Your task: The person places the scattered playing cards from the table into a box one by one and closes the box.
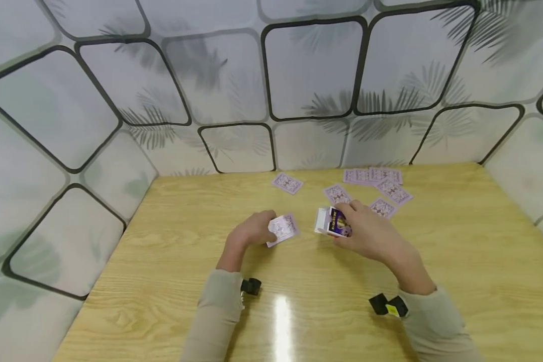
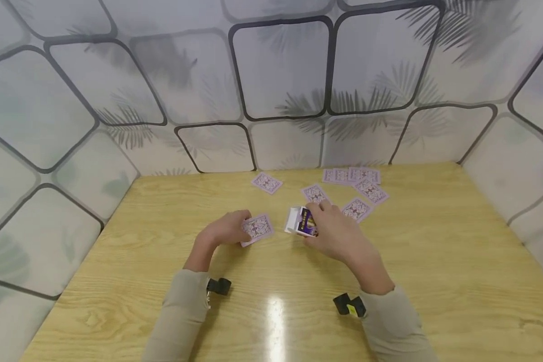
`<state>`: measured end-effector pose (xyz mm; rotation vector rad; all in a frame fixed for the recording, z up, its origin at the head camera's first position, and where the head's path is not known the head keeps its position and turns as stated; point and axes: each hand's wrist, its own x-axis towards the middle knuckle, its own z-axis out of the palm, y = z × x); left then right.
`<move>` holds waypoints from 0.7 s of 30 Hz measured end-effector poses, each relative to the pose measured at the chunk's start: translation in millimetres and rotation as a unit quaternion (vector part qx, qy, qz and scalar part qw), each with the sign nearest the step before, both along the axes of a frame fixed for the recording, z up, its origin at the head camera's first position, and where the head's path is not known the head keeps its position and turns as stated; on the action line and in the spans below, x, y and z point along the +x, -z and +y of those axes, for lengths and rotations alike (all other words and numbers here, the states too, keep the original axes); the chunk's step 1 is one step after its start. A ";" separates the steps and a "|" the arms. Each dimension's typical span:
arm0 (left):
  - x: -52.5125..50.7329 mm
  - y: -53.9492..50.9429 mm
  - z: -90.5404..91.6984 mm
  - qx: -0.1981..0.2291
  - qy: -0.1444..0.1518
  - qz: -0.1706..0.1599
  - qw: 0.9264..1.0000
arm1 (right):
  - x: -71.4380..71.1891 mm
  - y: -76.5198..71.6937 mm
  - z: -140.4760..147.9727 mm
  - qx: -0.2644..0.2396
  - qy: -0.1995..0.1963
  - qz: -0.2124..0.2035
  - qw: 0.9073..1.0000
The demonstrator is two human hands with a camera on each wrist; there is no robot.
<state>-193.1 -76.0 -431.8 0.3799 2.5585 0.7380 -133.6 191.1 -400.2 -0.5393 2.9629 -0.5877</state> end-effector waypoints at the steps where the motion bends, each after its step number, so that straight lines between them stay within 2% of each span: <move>1: -1.1 -1.2 -2.3 0.010 0.000 0.001 1.000 | -0.6 -0.4 -0.6 0.001 -0.002 0.001 1.000; 5: -4.3 -6.4 -9.4 0.066 -0.014 -0.005 0.998 | -1.4 -0.7 -3.0 0.005 0.000 -0.009 1.000; 8: -4.8 -12.4 -11.0 0.120 -0.031 0.004 0.992 | -1.5 -0.2 -2.8 0.011 -0.001 -0.014 1.000; 16: -1.9 -27.6 -9.5 0.229 -0.054 0.073 0.969 | -1.9 0.2 -1.8 0.016 -0.002 -0.010 1.000; 21: -0.1 -29.4 -9.6 0.261 -0.057 0.128 0.955 | -1.6 0.2 -3.4 0.016 -0.004 -0.011 1.000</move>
